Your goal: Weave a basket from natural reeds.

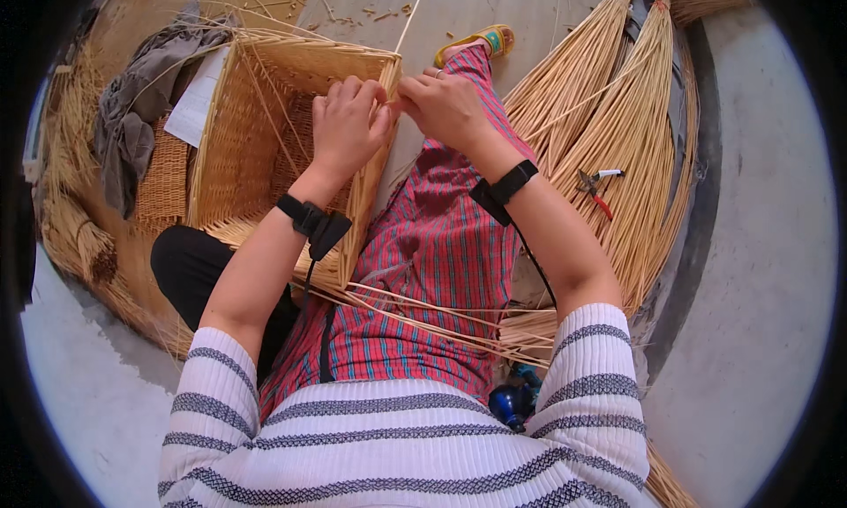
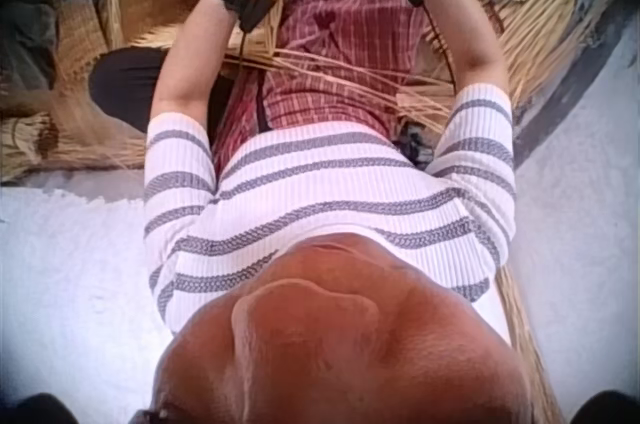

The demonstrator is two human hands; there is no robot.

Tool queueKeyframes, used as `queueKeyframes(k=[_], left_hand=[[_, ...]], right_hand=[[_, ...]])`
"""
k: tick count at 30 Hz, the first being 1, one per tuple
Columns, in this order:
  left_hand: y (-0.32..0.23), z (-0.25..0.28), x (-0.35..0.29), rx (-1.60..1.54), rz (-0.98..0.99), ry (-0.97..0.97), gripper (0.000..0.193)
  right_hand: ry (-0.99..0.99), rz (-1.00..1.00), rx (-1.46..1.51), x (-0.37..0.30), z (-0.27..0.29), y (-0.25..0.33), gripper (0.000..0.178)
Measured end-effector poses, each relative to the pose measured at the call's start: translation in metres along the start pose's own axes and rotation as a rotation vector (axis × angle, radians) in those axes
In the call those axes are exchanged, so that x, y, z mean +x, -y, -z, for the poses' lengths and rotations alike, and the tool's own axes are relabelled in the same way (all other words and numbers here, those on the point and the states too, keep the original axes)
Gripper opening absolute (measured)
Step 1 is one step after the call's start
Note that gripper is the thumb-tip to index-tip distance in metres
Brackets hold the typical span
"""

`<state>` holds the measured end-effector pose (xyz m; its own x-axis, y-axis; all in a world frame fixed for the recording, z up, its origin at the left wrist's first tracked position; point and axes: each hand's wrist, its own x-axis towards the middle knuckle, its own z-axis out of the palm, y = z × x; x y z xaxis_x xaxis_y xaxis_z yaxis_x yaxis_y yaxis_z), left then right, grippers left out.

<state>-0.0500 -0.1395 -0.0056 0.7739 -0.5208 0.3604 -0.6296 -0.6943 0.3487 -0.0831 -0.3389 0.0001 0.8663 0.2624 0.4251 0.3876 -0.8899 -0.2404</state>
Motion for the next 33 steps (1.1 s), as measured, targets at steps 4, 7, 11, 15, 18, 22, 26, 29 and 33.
queueKeyframes(k=[4, 7, 11, 15, 18, 22, 26, 29, 33], left_hand=[[-0.003, -0.003, 0.002, -0.05, 0.026, 0.071, 0.013], [-0.004, -0.004, -0.001, -0.125, 0.059, 0.074, 0.013], [-0.005, -0.003, -0.002, -0.196, 0.063, 0.042, 0.014], [-0.004, 0.002, -0.001, -0.24, 0.058, 0.054, 0.014], [-0.001, 0.007, 0.0, -0.448, 0.238, 0.183, 0.015], [0.011, 0.01, 0.009, -0.784, 0.251, 0.283, 0.016], [0.016, 0.005, 0.02, -0.787, 0.225, 0.259, 0.012], [0.01, 0.004, 0.013, -0.569, 0.26, 0.123, 0.011], [0.01, 0.006, 0.014, -0.412, 0.175, 0.098, 0.013]], right_hand=[[-0.106, -0.038, -0.004, -0.008, 0.001, 0.007, 0.018], [-0.111, -0.312, 0.082, -0.022, -0.009, 0.03, 0.018], [-0.189, -0.8, 0.689, -0.044, -0.034, 0.057, 0.021], [-0.301, -0.898, 0.952, -0.047, -0.056, 0.067, 0.02], [-0.329, -0.976, 1.264, -0.046, -0.059, 0.067, 0.02], [-0.302, -0.905, 1.163, -0.044, -0.053, 0.057, 0.017], [-0.356, -0.813, 1.234, -0.033, -0.061, 0.042, 0.023], [-0.315, -0.871, 1.324, -0.022, -0.078, 0.035, 0.036], [-0.212, -0.956, 1.309, -0.013, -0.1, 0.032, 0.05]])
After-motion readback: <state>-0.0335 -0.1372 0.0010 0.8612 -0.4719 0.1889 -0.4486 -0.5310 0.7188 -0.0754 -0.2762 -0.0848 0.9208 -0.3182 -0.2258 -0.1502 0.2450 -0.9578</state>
